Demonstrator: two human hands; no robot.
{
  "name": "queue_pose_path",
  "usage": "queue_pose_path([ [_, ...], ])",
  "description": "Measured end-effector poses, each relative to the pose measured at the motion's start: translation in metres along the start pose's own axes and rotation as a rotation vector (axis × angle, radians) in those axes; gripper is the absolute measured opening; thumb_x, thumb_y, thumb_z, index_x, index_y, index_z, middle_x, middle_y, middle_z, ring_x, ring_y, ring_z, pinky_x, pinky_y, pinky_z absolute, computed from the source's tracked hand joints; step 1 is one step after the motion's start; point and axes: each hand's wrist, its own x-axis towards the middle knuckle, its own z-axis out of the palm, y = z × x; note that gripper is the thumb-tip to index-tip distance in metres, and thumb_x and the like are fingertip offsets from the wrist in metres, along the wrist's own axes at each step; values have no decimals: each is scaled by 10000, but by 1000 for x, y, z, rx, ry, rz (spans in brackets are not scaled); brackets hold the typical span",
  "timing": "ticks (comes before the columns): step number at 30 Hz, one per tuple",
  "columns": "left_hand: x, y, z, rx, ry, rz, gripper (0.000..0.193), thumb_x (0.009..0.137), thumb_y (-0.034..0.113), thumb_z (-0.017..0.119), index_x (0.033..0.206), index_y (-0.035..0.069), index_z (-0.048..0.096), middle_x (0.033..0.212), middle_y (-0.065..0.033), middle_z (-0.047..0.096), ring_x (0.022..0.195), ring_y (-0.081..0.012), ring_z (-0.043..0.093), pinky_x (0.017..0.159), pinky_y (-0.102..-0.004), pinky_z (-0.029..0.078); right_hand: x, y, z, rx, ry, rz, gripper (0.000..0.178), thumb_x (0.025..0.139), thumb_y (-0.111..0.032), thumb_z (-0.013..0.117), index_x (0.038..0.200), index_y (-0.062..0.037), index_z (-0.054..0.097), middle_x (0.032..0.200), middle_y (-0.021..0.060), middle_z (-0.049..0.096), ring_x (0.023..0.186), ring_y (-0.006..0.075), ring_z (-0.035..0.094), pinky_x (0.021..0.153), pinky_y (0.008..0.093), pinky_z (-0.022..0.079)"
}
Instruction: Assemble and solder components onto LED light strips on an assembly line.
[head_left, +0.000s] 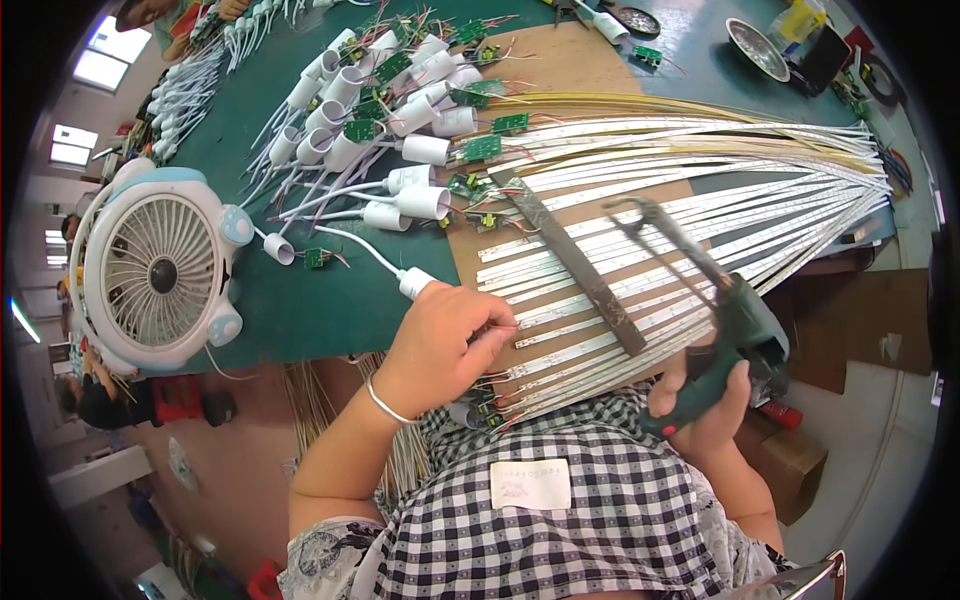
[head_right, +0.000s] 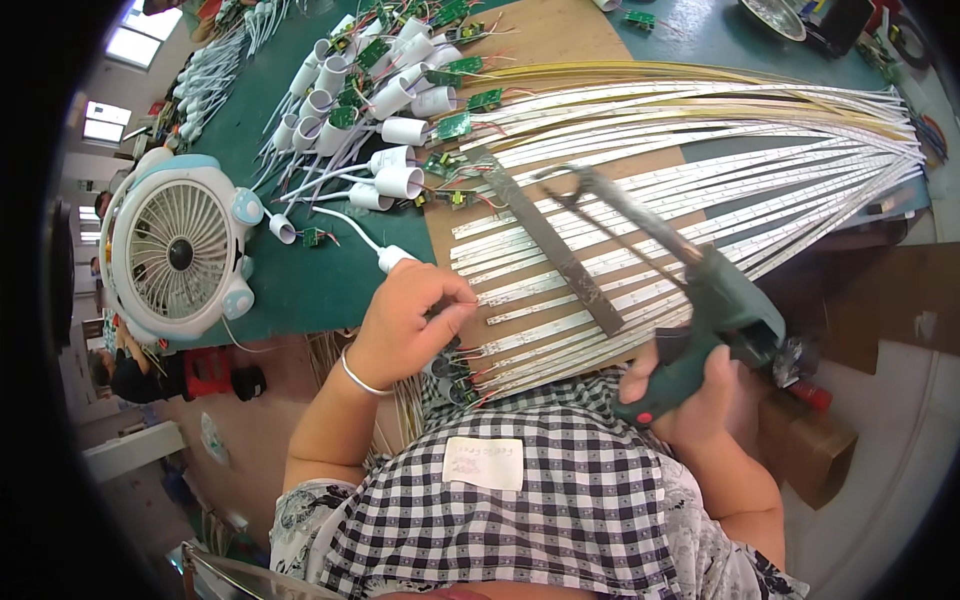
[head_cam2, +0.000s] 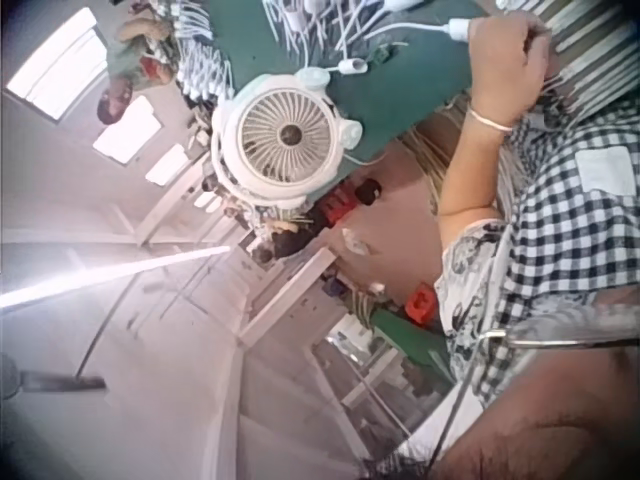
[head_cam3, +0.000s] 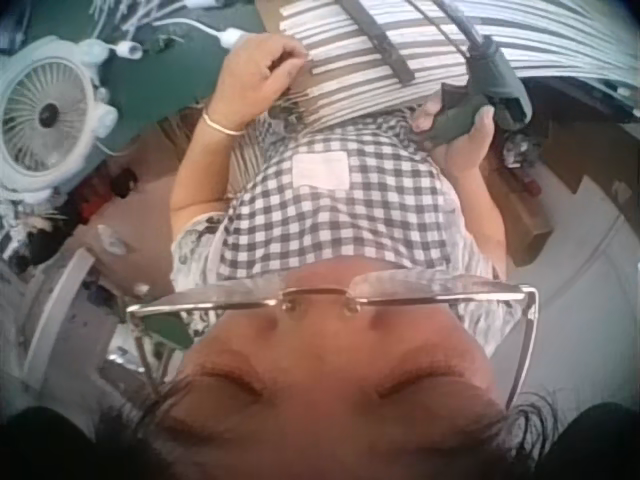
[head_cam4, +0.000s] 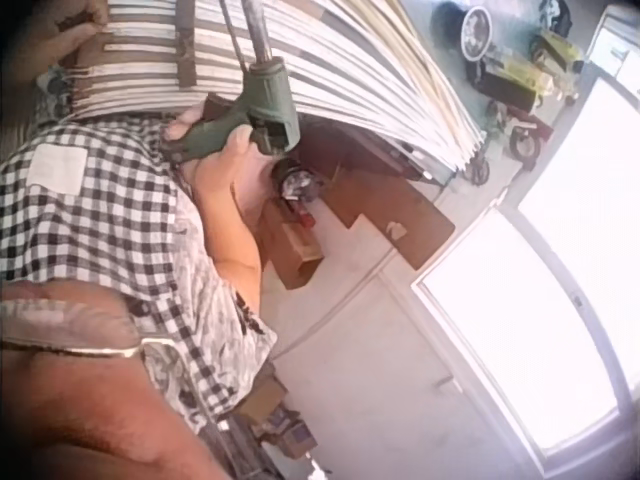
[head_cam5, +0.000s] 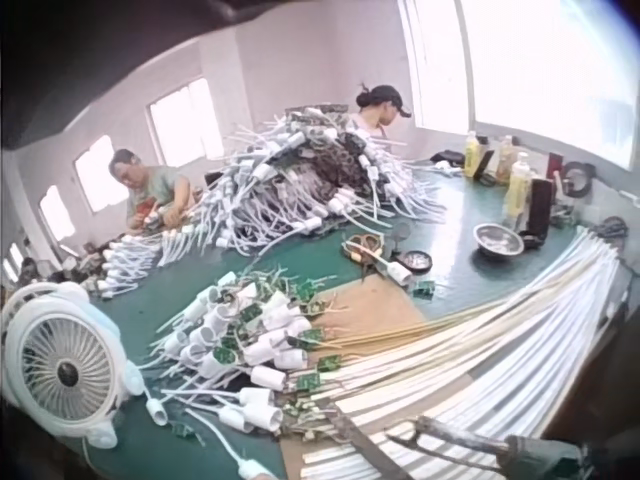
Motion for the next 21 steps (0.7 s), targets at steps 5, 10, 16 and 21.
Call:
queue_pose_path([
  [5,3,-3,6,42,34,157,88,789,90,645,876,79,635,781,-37,622,753,-231,568,812,-349,400,10,-1,20,-59,-107,-15,626,865,-440,577,1333,-93,347,819,135,559,599,226,569,569,346,491],
  [10,3,-11,0,-34,15,177,117,782,71,657,898,67,639,808,-47,646,745,-228,584,777,-326,419,13,-2,37,-154,-26,-31,308,847,-91,615,1112,25,510,865,124,599,724,194,624,639,301,516],
  [16,-3,7,7,-180,-40,119,83,828,142,619,887,90,645,819,-29,637,761,-215,556,804,-331,382,22,14,58,-293,-59,80,256,814,-32,625,1054,11,546,924,72,603,806,146,613,686,272,500],
  [21,-3,17,7,-237,-144,57,77,833,156,609,868,89,624,805,-24,621,749,-208,537,804,-325,362,29,26,67,-446,-180,-5,327,813,15,621,1123,6,516,1009,52,603,910,101,568,779,249,469],
])
